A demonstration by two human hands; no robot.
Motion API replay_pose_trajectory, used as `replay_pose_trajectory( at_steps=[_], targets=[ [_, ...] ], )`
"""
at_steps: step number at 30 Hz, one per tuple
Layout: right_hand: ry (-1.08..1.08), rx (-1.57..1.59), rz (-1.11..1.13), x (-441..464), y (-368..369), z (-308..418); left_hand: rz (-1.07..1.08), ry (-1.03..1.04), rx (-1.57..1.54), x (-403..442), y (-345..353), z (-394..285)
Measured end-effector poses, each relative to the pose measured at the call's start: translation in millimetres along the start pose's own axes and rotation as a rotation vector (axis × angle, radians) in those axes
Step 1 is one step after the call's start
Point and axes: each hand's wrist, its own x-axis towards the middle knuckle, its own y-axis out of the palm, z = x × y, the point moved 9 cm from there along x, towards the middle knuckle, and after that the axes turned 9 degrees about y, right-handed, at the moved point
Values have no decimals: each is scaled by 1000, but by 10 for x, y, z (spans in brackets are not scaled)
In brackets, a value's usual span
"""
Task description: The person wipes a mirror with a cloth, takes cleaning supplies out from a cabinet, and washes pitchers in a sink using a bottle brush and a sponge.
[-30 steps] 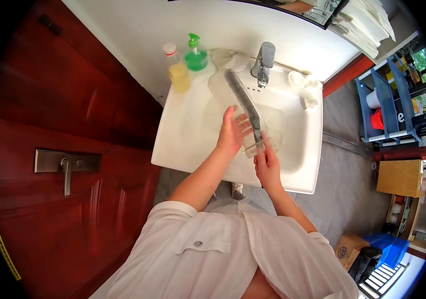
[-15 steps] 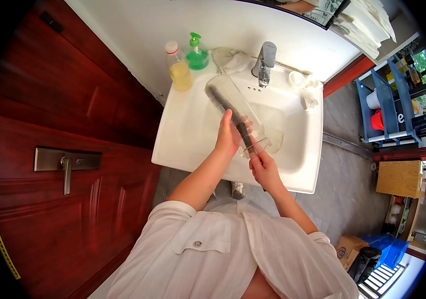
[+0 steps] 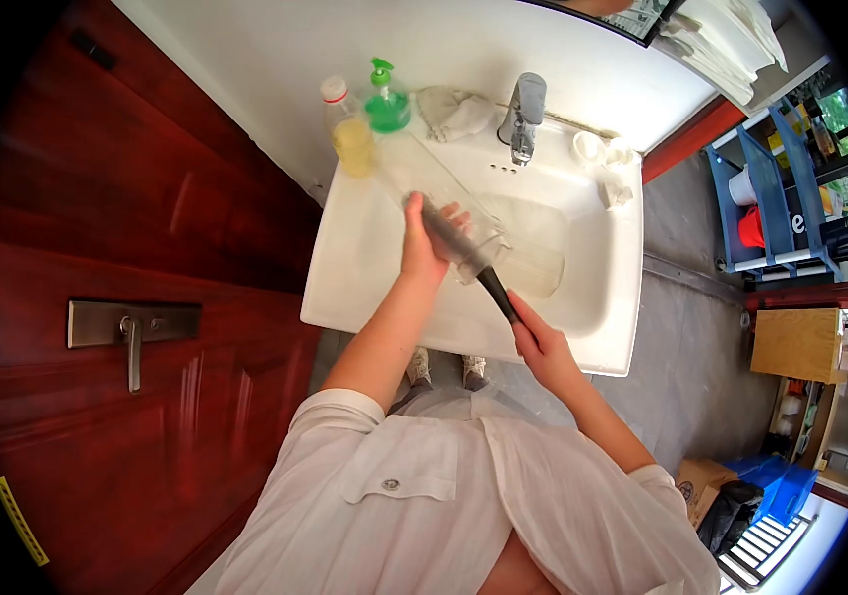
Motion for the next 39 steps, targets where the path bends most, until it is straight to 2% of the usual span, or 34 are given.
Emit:
replay_pose_trajectory(
  at_steps=[1,2,4,5,7,8,10,12,14,16,18,20,22,24,26,28,29,31,32,34,35,36,38,39],
  targets=[
    [71,140,94,-77,46,-34,-9,13,10,36,-31,-77],
    [72,140,94,-119,-19,27,-9,12,9,58,-25,-89],
    [478,680,396,-337,144,21,49,-31,-45,51,28,-44],
    [480,685,389,-294,146,-2,122,-65,-74,30,104,40],
    [537,1297,559,-171,299,81,172,1,-54,-14,276,139],
    [530,1302,556,-165,304,58,181,20,-33,-19,327,169],
    [453,1496,687,-234,329,155,242,7,-91,51,347,165],
    [469,1467,696,-453,231,7,294,-2,-150,63,408,33],
    [485,1434,716,-520,209,-24,30,-60,-122,-1,371,-188],
    [511,1479,707,-564,194,-35,62,-42,-59,38,390,-126],
    [516,1542,688,-416,227,58,240,29,-65,90,507,-19],
    [524,1605,672,-394,214,99,263,28,-54,99,496,30],
    [492,1412,655,-449,141,95,283,31,-51,43,590,-50],
    [473,1360,676,-584,34,-14,22,-36,-31,30,395,-144],
    [457,1316,695,-636,20,-67,30,-53,-55,58,323,-113],
    [555,1197,548,-610,-7,-100,35,-22,2,152,181,37],
    [552,1195,546,-593,10,-9,39,-21,1,188,143,101],
    [497,1047,498,-559,18,117,203,-56,-158,129,324,161],
    [501,1047,494,-588,13,72,202,-61,-161,146,325,160],
    [268,442,326,-579,-152,-109,-34,-19,-100,142,246,-72],
    [-42,177,121,-534,-271,-176,-24,1,-86,163,235,-139],
    [-40,180,122,-523,-332,-175,-27,0,-83,180,202,-156],
    [-209,-816,-122,-511,-477,28,9,24,23,191,179,-156],
    [-134,-887,-116,-476,-472,10,9,22,24,155,186,-129]
  ],
)
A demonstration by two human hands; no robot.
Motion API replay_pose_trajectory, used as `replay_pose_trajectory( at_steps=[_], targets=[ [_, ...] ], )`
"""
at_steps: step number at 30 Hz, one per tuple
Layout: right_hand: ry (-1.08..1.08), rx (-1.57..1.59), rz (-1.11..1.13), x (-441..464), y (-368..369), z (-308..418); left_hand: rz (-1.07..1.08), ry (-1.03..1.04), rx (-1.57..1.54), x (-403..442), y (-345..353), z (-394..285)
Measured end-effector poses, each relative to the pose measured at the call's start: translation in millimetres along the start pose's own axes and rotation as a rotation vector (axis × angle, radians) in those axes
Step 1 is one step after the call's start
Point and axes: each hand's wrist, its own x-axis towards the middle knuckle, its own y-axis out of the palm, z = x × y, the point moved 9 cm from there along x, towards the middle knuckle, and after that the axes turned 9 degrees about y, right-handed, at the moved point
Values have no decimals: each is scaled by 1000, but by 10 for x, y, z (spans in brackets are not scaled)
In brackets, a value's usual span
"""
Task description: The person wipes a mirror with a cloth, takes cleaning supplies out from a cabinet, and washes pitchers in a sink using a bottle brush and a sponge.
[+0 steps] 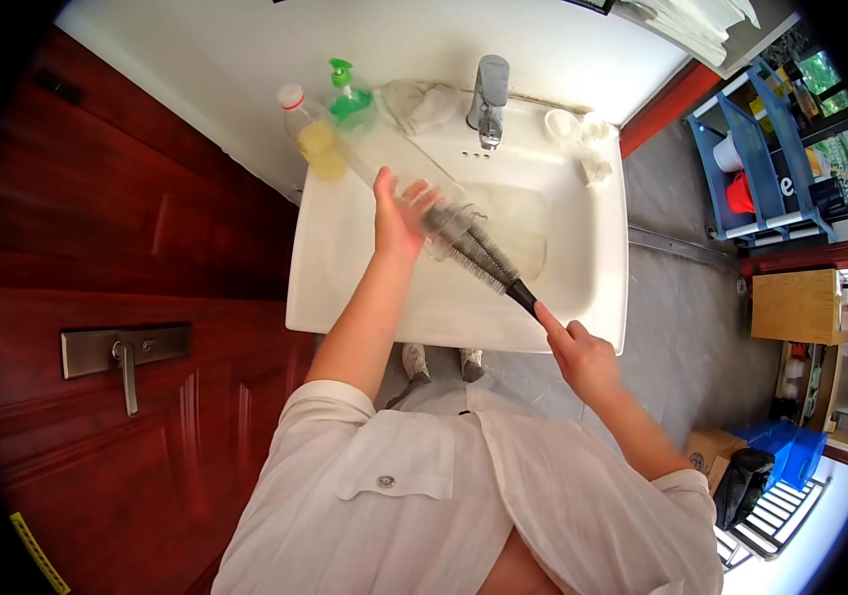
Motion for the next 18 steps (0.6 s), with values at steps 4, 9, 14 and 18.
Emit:
replay_pose_trajectory(
  at_steps=[4,9,14,18],
  targets=[
    [-44,786,-43,28,-77,240,-48,-3,-22,-47,-20,114],
    [610,2032,845,-186,163,450,-9,34,-73,-19,-11,36],
    [362,1376,383,-42,162,211,28,8,-103,-16,161,119],
    [-156,-116,-423,-43,-447,63,20,4,53,46,81,170]
  ],
)
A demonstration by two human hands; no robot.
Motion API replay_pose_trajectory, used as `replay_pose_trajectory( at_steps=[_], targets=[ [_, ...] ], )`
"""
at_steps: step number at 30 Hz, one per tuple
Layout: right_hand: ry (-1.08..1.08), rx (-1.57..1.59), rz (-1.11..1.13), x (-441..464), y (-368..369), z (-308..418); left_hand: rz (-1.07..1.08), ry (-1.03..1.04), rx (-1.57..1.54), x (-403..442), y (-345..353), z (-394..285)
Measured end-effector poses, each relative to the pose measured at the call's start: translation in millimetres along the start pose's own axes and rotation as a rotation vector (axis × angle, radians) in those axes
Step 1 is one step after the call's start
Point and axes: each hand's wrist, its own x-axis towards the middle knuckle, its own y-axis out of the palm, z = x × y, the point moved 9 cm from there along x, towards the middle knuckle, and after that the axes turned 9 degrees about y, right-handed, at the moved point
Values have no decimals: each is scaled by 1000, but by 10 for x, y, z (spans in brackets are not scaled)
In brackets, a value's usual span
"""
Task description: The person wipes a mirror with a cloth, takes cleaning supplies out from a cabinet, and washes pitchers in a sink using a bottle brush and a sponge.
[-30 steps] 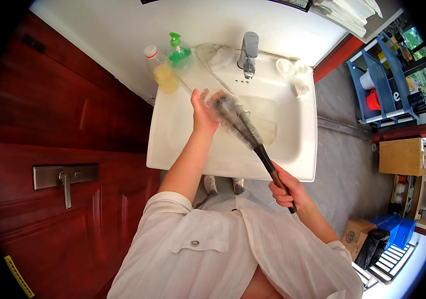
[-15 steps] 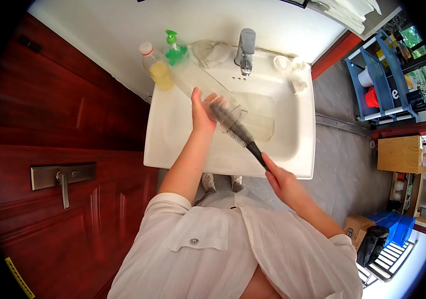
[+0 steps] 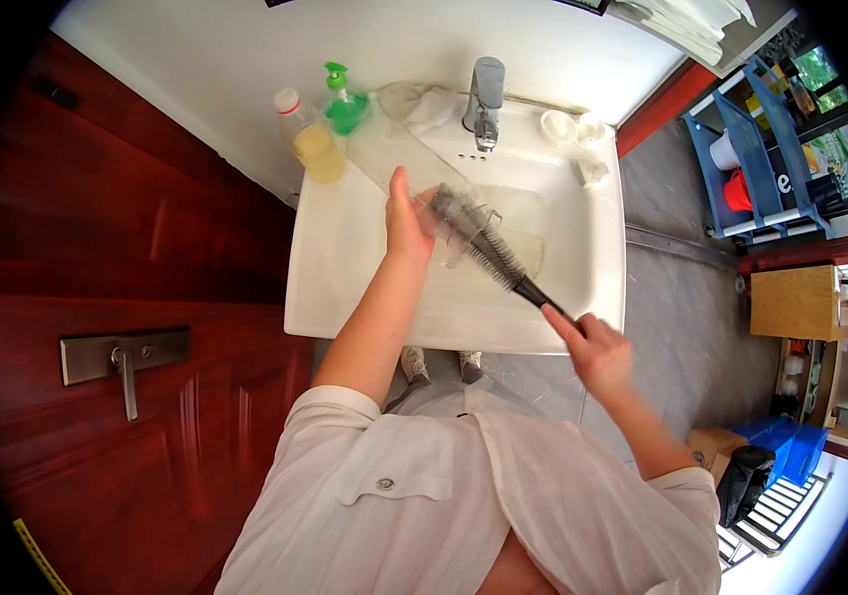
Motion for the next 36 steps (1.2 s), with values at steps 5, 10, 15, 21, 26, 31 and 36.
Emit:
replay_pose_trajectory(
  at_steps=[5,10,15,21,26,31,36],
  targets=[
    [-22,-261,32,-16,53,-238,-163,-126,67,-94,-135,186],
    [145,110,242,-87,141,-143,-179,-60,99,-78,-210,107],
    [139,-148,235,-48,152,-227,-217,-49,86,-88,-189,92],
    [371,909,470,-314,477,-56,-156,0,6,-65,-276,146],
    [394,816,601,-413,522,-173,-199,-51,-102,-54,-192,105],
    [151,-125,382,-119,177,-450,-164,-119,-97,-134,-120,137],
    [555,1259,670,-318,490,-4,-176,-5,-121,-50,-135,100]
  ],
)
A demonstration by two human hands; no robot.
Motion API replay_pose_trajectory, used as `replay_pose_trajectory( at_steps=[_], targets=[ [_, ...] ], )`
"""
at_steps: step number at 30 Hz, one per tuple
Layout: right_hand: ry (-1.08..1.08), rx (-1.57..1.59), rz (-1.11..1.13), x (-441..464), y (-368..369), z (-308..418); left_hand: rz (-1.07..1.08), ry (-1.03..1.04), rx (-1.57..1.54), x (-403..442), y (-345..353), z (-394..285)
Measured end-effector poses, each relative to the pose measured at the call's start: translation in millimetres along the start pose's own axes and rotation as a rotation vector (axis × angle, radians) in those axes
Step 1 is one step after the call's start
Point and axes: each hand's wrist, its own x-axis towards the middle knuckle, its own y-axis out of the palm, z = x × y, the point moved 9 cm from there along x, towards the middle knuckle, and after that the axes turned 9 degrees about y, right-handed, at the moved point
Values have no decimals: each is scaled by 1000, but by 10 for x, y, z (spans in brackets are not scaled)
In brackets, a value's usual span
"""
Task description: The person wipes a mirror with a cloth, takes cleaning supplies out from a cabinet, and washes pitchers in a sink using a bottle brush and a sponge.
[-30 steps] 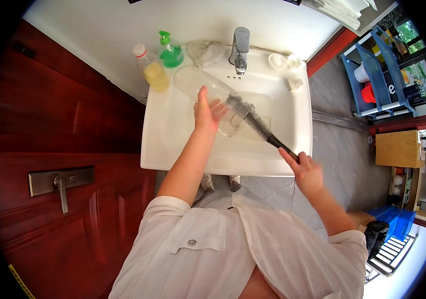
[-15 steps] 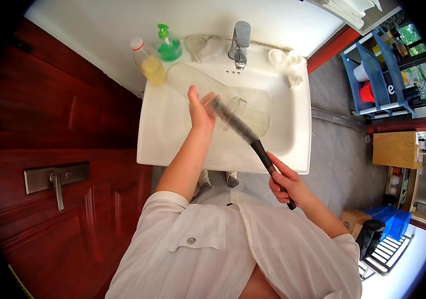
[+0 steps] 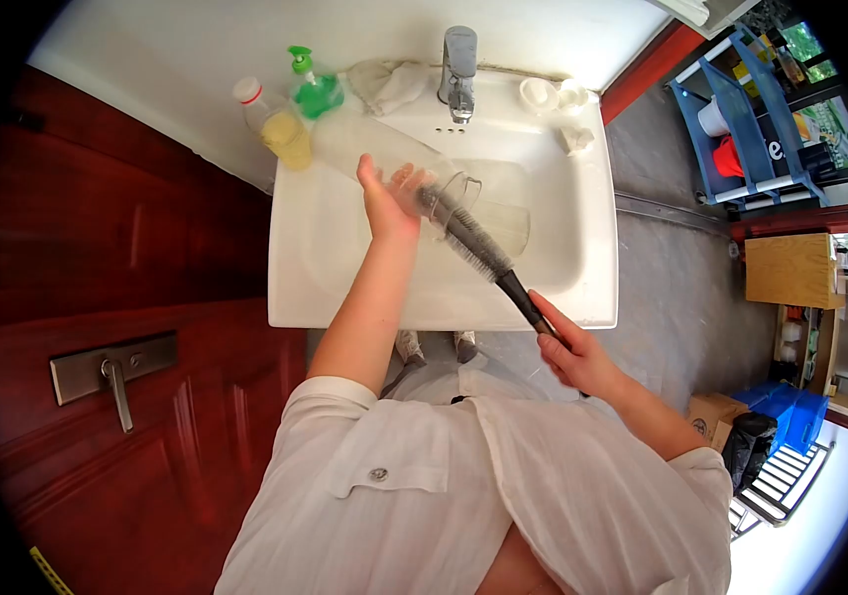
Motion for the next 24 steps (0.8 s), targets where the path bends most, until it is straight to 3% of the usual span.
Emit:
replay_pose_trajectory(
  at_steps=[1,2,4,9,10,13,15,16,17,19,21,23,24],
  targets=[
    [403,476,241,-147,235,-55,22,25,-28,18,1,-18],
    [402,478,243,-163,216,-10,46,49,-58,40,13,-34],
    [410,1059,420,-193,273,155,40,94,-36,151,-34,-53],
    [453,1085,433,-213,420,40,-15,138,-35,151,-3,-129],
    [118,470,166,-62,205,-6,-16,164,26,136,21,-190],
    [-345,-412,-236,-86,-70,278,-22,171,137,106,-15,-191],
    [-197,-1099,-306,-56,-144,300,-21,154,191,121,-78,-126],
    [-216,-1293,-350,-89,-197,426,-48,111,180,130,-146,-61],
    [-220,-1291,-351,-111,-296,524,-76,71,169,148,-212,-10],
    [-397,-1637,-409,-187,-399,701,-41,12,232,82,-227,6],
    [-530,-1678,-486,-194,-632,799,-3,-55,295,-10,-206,60],
    [-478,-1631,-461,-169,-693,728,-53,-92,124,-79,-174,116],
    [-343,-1533,-392,-113,-688,554,-55,-93,119,-93,-162,112]
  ],
)
